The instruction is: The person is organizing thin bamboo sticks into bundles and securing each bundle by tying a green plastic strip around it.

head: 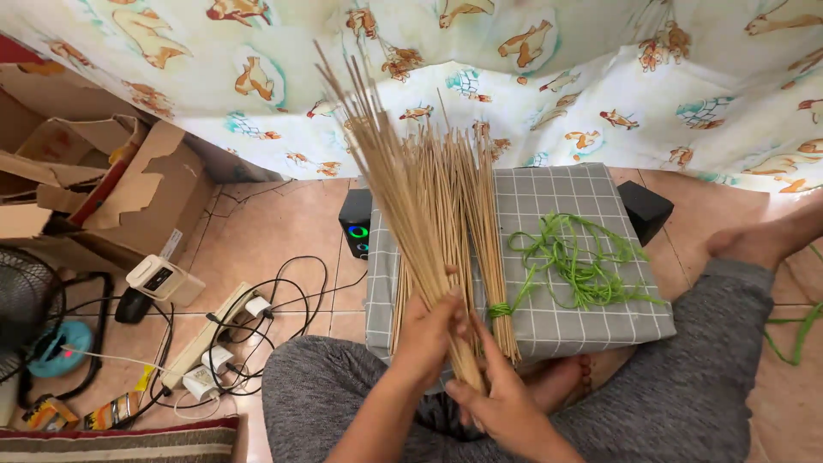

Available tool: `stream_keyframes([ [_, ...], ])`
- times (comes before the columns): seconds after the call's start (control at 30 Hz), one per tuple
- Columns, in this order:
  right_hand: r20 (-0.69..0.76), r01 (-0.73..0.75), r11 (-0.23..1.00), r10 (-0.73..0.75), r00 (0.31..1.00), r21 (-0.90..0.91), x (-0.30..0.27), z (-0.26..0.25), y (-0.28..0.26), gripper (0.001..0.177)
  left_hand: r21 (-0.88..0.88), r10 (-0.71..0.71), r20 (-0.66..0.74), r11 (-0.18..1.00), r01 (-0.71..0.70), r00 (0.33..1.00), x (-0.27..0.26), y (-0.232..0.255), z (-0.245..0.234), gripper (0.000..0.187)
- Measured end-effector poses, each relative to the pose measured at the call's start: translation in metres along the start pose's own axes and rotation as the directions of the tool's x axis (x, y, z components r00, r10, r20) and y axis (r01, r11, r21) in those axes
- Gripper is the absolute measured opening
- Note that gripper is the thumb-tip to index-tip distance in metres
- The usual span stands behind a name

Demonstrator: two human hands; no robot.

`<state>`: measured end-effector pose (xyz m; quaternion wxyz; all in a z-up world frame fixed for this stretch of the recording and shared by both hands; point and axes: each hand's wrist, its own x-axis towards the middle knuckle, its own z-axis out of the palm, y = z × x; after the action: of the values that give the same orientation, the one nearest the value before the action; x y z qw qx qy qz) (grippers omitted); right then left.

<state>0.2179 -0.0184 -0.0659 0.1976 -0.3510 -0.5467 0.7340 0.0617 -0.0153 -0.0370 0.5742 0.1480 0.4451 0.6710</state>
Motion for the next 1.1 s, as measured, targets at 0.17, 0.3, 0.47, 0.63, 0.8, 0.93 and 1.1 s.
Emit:
stream_keyframes([
  [0.17, -0.168, 0.084, 0.996, -0.081, 0.982, 0.010, -0.001, -0.018, 0.010, 0.088, 0.155, 0.039, -0.108, 0.988, -0.022, 0.993, 0.029, 0.019, -0.011, 0.035],
  [0.3, -0.280, 0.159, 0.986, -0.142, 0.949, 0.041, -0.006, -0.036, 0.013, 0.072, 0.225, -0.135, -0.152, 0.960, 0.167, 0.979, 0.057, 0.023, -0.014, 0.022],
  [0.47, -0.314, 0.148, 0.988, -0.152, 0.937, -0.036, -0.006, -0.041, 0.015, 0.067, 0.280, -0.175, -0.157, 0.936, 0.214, 0.972, 0.090, 0.036, -0.011, 0.014],
  [0.63, -0.331, 0.133, 0.987, -0.155, 0.931, -0.089, -0.010, -0.038, 0.008, 0.065, 0.360, -0.207, -0.227, 0.890, 0.280, 0.951, 0.095, 0.047, -0.006, 0.018],
  [0.8, -0.339, 0.197, 0.970, -0.235, 0.911, -0.142, -0.011, -0.042, 0.009, 0.065, 0.459, -0.149, -0.237, 0.854, 0.246, 0.960, 0.081, 0.051, -0.004, 0.033],
  [0.93, -0.352, 0.188, 0.977, -0.212, 0.912, -0.104, -0.009, -0.044, 0.011, 0.063, 0.683, 0.028, -0.193, 0.721, 0.114, 0.981, 0.083, 0.044, -0.014, 0.041],
  [1.1, -0.414, 0.164, 0.888, -0.355, 0.838, -0.430, -0.009, -0.036, 0.000, 0.055, 0.928, 0.218, -0.038, 0.371, -0.047, 0.975, 0.087, 0.036, -0.025, 0.070],
])
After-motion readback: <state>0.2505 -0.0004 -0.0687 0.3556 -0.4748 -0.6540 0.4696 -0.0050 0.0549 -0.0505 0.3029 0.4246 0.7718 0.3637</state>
